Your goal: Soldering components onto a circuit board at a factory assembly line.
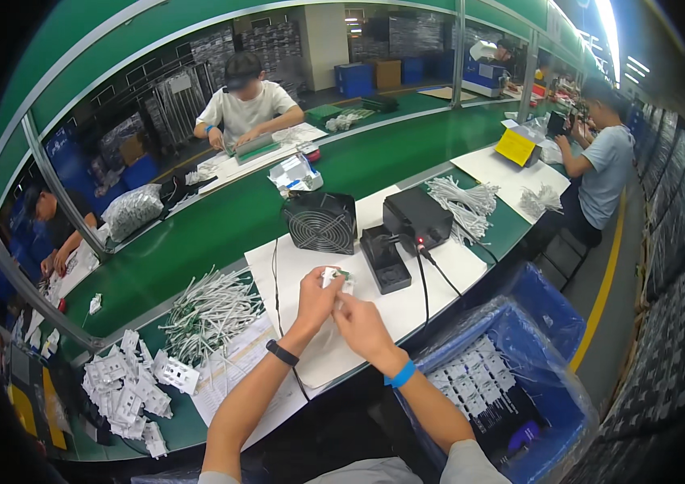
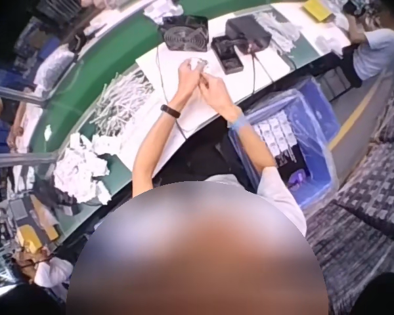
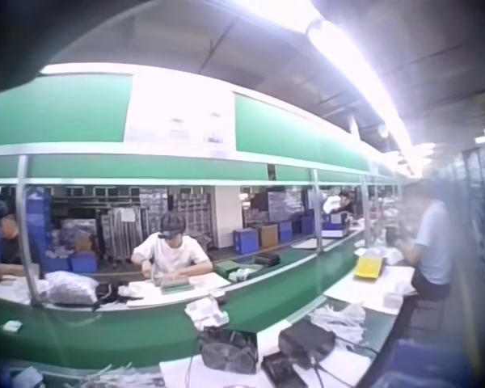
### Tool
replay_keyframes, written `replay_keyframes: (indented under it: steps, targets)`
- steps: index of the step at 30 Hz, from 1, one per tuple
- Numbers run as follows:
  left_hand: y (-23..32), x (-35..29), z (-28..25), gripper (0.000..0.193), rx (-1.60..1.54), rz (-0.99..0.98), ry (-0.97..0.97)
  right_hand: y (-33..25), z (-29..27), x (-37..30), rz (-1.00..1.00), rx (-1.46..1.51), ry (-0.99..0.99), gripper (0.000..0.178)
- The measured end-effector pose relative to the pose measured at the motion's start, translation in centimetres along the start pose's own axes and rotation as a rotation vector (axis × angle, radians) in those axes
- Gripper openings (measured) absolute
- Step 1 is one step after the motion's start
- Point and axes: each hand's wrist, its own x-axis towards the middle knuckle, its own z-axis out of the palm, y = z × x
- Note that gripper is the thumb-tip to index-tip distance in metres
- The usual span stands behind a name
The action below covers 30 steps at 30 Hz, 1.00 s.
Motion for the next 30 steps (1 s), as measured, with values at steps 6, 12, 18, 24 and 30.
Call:
replay_keyframes:
  steps: [6, 12, 18, 24, 30]
  targets:
    - [-2.3, -0.2, -3.1, 0.037, 0.382, 0.205, -0.058, 5.0, -3.5, 4.1, 0.155, 0.233, 0.402, 0.027]
    - [-2.2, -2.3, -3.3, 0.044, 0.367, 0.199, -0.174, 6.9, -4.9, 9.2, -0.072, -0.222, 0.459, 0.029]
    - [-0.9, -2.1, -3.5, 0.045, 0.565, 0.191, -0.141, 3.5, -7.4, 8.5, -0.083, -0.312, 0.375, 0.016]
    - [-0.7, -2.3, -3.9, 0.049, 0.831, 0.321, -0.129, 0.4, -7.9, 4.4, -0.147, -0.125, 0.581, 0.009]
    - [-0.2, -3.6, -5.1, 0.054, 0.894, 0.343, -0.17, 2.0, -5.7, 3.3, -0.071, 0.216, 0.384, 0.01]
